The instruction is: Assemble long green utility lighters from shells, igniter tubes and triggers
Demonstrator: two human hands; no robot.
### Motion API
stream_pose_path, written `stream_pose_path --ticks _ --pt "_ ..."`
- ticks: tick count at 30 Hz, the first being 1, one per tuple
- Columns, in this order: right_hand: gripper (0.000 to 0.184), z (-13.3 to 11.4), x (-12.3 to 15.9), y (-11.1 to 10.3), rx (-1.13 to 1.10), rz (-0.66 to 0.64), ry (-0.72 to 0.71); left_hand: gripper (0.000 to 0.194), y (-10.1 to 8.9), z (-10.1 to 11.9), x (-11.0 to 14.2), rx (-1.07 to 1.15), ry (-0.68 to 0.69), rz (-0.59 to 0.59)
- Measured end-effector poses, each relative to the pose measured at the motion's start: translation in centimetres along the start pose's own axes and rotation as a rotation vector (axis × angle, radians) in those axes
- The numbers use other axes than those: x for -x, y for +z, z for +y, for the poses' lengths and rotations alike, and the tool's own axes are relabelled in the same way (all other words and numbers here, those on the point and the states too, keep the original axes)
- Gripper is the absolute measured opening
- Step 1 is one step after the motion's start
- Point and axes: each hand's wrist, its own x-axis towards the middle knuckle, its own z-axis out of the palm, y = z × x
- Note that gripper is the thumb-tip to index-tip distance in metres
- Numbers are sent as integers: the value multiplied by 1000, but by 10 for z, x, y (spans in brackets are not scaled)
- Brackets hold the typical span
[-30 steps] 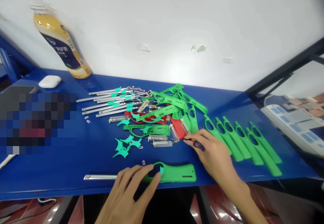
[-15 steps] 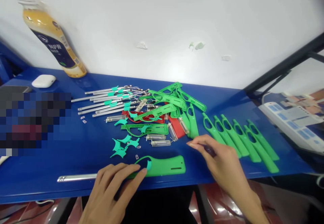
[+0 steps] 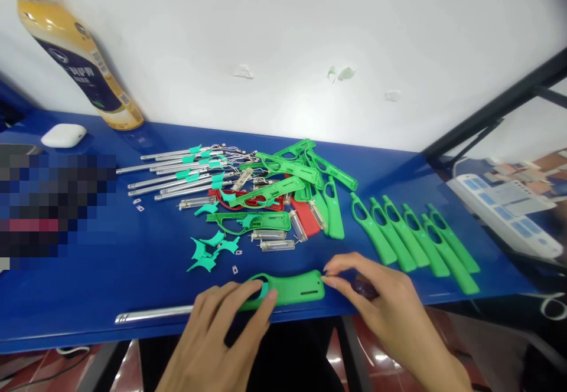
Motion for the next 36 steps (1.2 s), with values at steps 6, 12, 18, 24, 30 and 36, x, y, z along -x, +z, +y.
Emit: stream_pose_path --ticks 6,12,18,24,30,36 --pt "23 2 9 2 -9 -68 -17 58 19 12 -20 18 51 16" --pt "24 4 4 3 21 -71 11 62 24 10 -21 110 -16 75" --pt "25 1 2 12 -21 -79 10 65 26 10 -23 130 4 108" --pt "26 0 5 16 39 -39 -5 64 27 10 -20 85 15 68" --pt "30 0 6 19 65 -13 -2 63 10 3 -24 -24 89 -51" --pt "54 -2 6 16 154 24 -95 36 -4 1 -39 -52 153 94"
